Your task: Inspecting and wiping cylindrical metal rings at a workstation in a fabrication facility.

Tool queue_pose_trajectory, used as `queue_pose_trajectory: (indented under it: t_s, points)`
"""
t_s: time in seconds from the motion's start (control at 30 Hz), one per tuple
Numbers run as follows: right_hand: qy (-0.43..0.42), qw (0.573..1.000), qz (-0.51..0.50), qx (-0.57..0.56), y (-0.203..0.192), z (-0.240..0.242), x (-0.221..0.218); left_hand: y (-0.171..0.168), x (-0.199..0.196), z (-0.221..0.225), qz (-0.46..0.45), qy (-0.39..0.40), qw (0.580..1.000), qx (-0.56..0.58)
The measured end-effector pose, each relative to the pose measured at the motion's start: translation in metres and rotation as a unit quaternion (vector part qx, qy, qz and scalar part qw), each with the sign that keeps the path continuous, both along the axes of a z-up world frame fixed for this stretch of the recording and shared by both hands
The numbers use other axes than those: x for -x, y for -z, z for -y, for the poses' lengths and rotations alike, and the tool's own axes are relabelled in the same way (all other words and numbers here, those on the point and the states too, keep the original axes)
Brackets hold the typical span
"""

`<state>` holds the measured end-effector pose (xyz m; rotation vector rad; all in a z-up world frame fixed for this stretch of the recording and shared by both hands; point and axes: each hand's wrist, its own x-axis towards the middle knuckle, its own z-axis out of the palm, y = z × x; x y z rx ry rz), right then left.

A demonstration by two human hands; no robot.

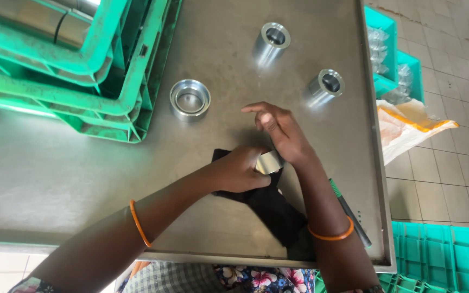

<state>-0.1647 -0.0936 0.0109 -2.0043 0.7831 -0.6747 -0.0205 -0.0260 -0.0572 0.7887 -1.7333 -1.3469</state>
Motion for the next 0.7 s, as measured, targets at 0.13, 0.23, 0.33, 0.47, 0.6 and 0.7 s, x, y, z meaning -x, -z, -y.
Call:
queue_pose_trajectory:
  t_s: [0.13, 0.23, 0.33, 0.47, 0.6, 0.7]
  points:
    - [-0.060, 0.973, -0.078, 0.209, -0.036, -0.028, -0.030, 0.015, 0.001, 0.002, 0.064, 0.009, 0.998, -0.025]
    - [-0.053, 0.979, -0.060, 0.189, -0.011, -0.004, -0.008, 0.005, 0.001, 0.005, 0.070, -0.010, 0.997, -0.016]
    - [-0.008, 0.998, -0.034, 0.060, 0.021, 0.019, 0.015, -0.003, 0.002, 0.001, 0.032, -0.005, 0.999, -0.029]
    - [0.001, 0.994, -0.049, 0.093, -0.001, 0.001, 0.012, -0.007, -0.004, -0.001, -0.029, 0.035, 0.999, -0.026]
    - [-0.054, 0.948, -0.138, 0.281, -0.042, -0.040, -0.039, 0.024, -0.002, 0.002, 0.022, 0.015, 1.000, 0.001]
    - [-0.058, 0.942, -0.171, 0.284, -0.026, -0.020, -0.023, 0.020, -0.001, 0.008, 0.097, -0.017, 0.993, 0.068]
